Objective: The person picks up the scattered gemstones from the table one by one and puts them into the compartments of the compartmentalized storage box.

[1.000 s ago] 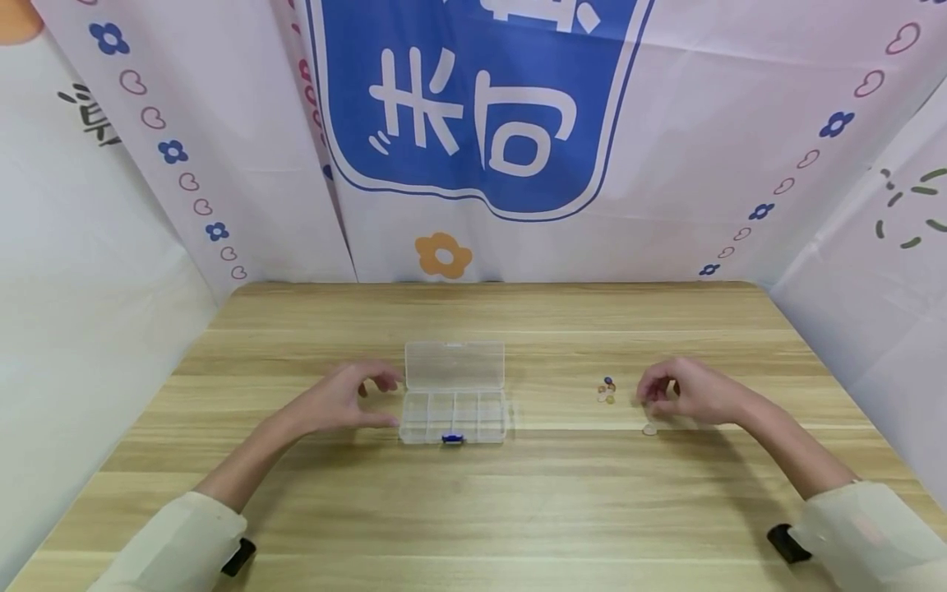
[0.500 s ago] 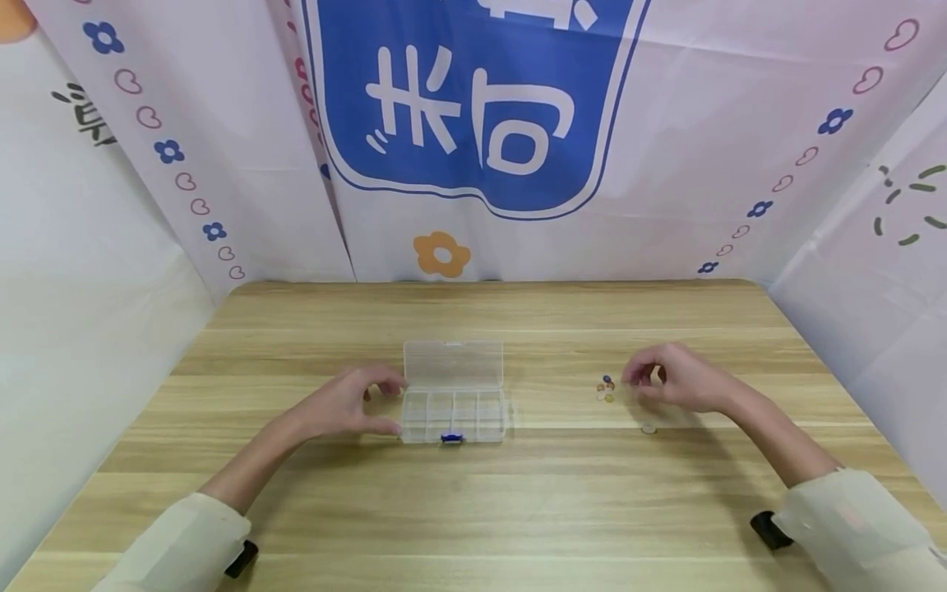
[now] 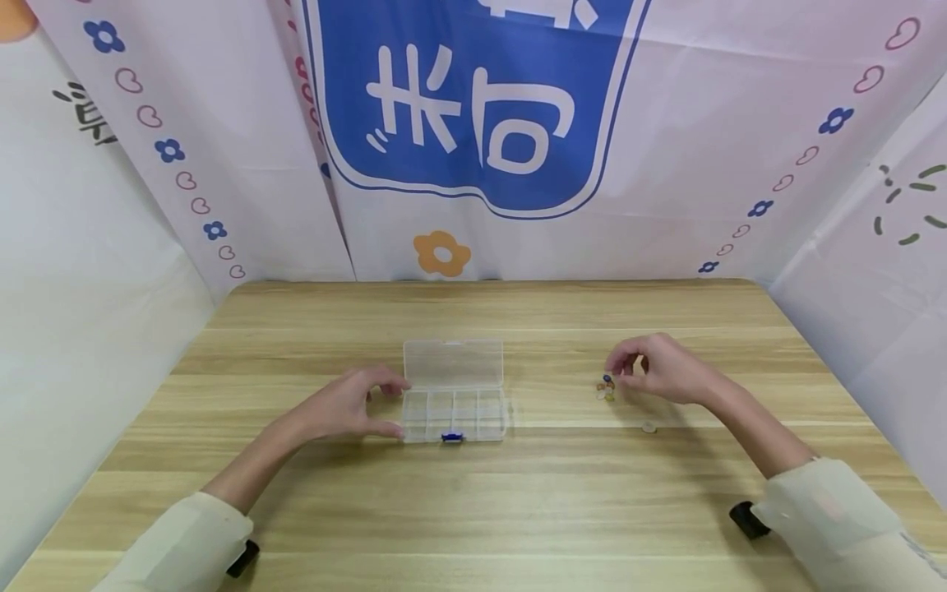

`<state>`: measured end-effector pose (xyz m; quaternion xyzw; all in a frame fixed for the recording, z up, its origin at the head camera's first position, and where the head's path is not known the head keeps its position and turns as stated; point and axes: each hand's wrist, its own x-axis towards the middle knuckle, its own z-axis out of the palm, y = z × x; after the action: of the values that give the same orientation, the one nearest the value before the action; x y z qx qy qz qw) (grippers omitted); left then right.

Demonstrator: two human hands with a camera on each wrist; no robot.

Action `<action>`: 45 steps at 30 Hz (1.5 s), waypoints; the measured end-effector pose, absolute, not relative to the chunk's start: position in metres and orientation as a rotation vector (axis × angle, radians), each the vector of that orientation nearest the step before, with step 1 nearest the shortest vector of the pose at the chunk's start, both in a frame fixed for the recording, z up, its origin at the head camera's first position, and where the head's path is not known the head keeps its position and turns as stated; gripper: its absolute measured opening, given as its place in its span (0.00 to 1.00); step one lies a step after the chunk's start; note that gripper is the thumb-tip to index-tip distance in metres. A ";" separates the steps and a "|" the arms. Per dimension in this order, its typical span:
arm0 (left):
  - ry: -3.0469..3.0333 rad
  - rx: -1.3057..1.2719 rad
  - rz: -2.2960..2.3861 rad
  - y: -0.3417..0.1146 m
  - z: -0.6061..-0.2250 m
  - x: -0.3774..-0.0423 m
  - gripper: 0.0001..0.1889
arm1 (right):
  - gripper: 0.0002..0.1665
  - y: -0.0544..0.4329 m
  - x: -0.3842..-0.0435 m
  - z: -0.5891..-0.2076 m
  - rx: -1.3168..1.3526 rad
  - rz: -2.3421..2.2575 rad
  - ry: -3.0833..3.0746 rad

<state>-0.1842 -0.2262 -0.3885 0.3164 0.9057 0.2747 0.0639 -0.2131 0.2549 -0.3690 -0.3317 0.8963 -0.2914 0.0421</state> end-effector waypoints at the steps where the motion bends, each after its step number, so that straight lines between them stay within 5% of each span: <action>1: 2.738 0.952 0.827 -0.226 -0.388 -0.184 0.33 | 0.07 0.253 -0.214 -0.369 -1.005 -0.894 2.749; 45: 2.720 0.939 0.839 -0.225 -0.387 -0.184 0.32 | 0.09 0.176 -0.225 -0.372 -0.954 -1.243 2.589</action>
<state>-0.1839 -0.2251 -0.3871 0.3126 0.9050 0.2793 0.0720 -0.2248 0.1761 -0.3725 -0.3147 0.8541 -0.4100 0.0579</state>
